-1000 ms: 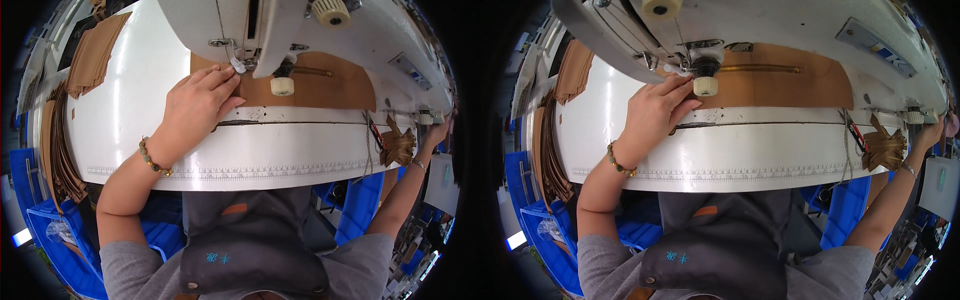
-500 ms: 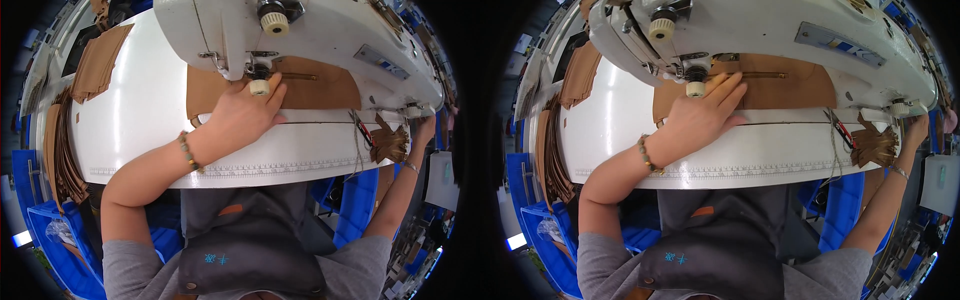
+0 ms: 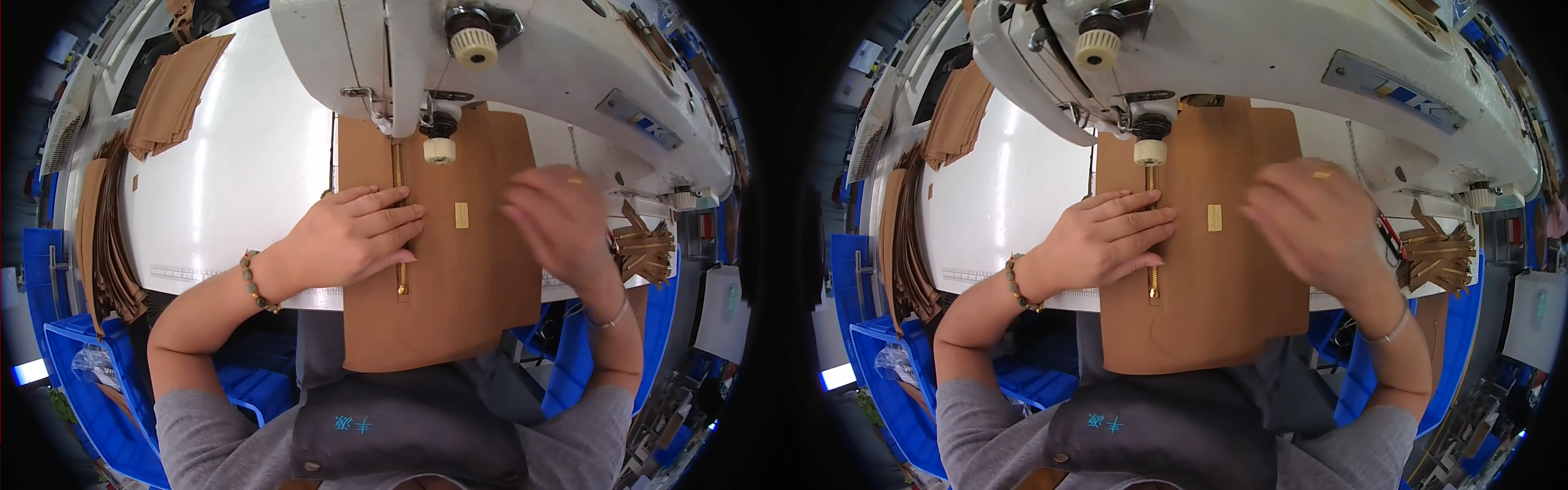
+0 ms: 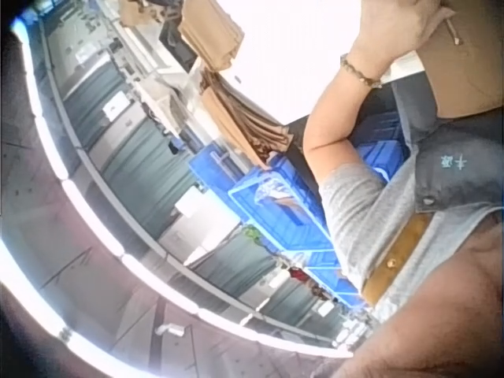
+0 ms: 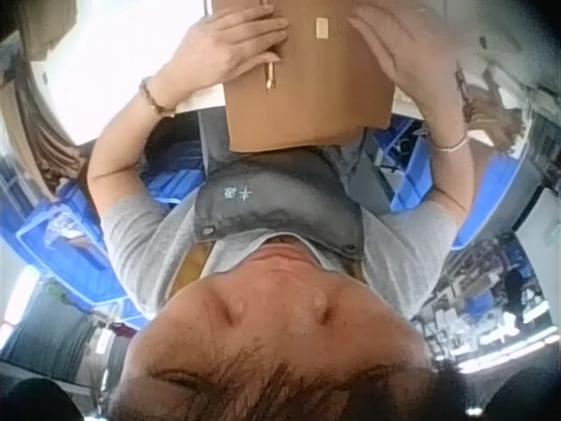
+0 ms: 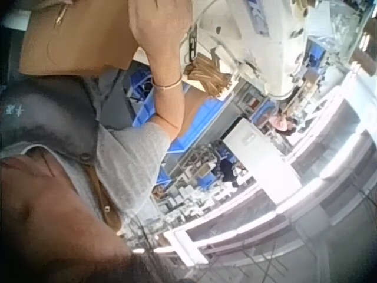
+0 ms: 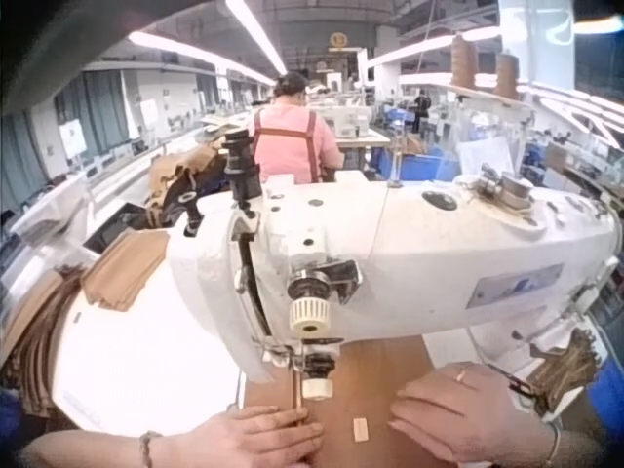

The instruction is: Sewing a zipper onto leather panels using an industrial sewing machine.

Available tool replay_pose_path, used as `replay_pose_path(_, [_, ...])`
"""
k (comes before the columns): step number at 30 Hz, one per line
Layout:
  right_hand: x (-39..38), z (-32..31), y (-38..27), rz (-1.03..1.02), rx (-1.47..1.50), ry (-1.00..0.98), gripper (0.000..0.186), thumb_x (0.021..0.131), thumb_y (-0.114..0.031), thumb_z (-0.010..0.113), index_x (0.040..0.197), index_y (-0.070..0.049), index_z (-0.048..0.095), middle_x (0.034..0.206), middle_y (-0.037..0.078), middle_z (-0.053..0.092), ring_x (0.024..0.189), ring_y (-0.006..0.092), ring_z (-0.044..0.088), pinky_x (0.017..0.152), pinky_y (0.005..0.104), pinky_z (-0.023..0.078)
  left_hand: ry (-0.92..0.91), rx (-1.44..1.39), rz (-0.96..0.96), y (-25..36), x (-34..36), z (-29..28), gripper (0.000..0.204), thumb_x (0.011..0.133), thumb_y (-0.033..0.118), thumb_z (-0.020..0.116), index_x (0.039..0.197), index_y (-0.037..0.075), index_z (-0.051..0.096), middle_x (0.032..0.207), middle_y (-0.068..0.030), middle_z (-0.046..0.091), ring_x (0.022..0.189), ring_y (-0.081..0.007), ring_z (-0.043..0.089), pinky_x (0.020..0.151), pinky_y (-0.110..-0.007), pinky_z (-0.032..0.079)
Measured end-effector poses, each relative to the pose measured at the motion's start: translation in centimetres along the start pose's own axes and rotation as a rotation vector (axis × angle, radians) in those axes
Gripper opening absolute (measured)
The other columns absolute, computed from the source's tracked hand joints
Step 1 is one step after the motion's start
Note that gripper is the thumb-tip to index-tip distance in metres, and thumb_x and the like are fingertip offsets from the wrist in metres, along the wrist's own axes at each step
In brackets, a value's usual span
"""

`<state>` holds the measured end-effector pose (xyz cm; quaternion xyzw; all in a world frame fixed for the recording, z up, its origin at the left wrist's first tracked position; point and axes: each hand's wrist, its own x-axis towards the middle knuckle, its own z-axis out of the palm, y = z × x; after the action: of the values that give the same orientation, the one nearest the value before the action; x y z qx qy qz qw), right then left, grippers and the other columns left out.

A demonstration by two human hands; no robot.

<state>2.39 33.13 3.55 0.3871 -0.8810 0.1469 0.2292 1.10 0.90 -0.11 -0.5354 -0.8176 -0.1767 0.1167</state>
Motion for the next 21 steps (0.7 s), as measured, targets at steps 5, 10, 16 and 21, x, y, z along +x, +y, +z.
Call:
replay_pose_path(5, [5.0, 7.0, -2.6, 0.015, 0.087, -0.109, 0.055, 0.079, -0.044, 0.082, 0.117, -0.006, 0.071, 0.125, 0.011, 0.066, 0.117, 0.0308, 0.064, 0.1, 0.0434, 0.051, 0.11, 0.086, -0.12, -1.3, -1.0, -0.6, 0.042, 0.089, 0.022, 0.081, 0.126, 0.004, 0.072, 0.133, -0.0126, 0.07, 0.124, -0.0323, 0.068, 0.103, -0.043, 0.057])
replay_pose_path(10, [5.0, 7.5, -3.3, 0.074, 0.109, -0.258, 0.075, 0.083, -0.057, 0.076, 0.134, -0.003, 0.068, 0.139, 0.014, 0.065, 0.119, 0.0376, 0.063, 0.105, 0.0468, 0.05, 0.093, -0.084, -0.545, -0.6, -1.3, 0.3, 0.055, 0.091, 0.014, 0.077, 0.141, -0.001, 0.059, 0.144, -0.017, 0.063, 0.13, -0.0389, 0.063, 0.11, -0.046, 0.053])
replay_pose_path(16, [4.9, 7.5, -3.2, 0.07, 0.096, -0.259, 0.082, 0.079, -0.062, 0.076, 0.135, -0.002, 0.067, 0.143, 0.015, 0.064, 0.123, 0.0377, 0.062, 0.106, 0.0461, 0.049, 0.046, 0.067, -0.475, 0.3, -1.2, 1.3, 0.061, 0.095, 0.01, 0.072, 0.15, -0.007, 0.05, 0.154, -0.0236, 0.053, 0.141, -0.0422, 0.054, 0.117, -0.046, 0.047])
replay_pose_path(21, [5.0, 7.7, -3.0, 0.056, 0.095, -0.259, 0.083, 0.078, -0.063, 0.076, 0.135, -0.003, 0.067, 0.144, 0.016, 0.063, 0.128, 0.0377, 0.061, 0.108, 0.0462, 0.049, 0.016, 0.072, -0.45, 1.5, -0.6, 1.6, 0.061, 0.094, 0.01, 0.073, 0.148, -0.007, 0.052, 0.153, -0.0244, 0.054, 0.142, -0.042, 0.053, 0.118, -0.047, 0.045])
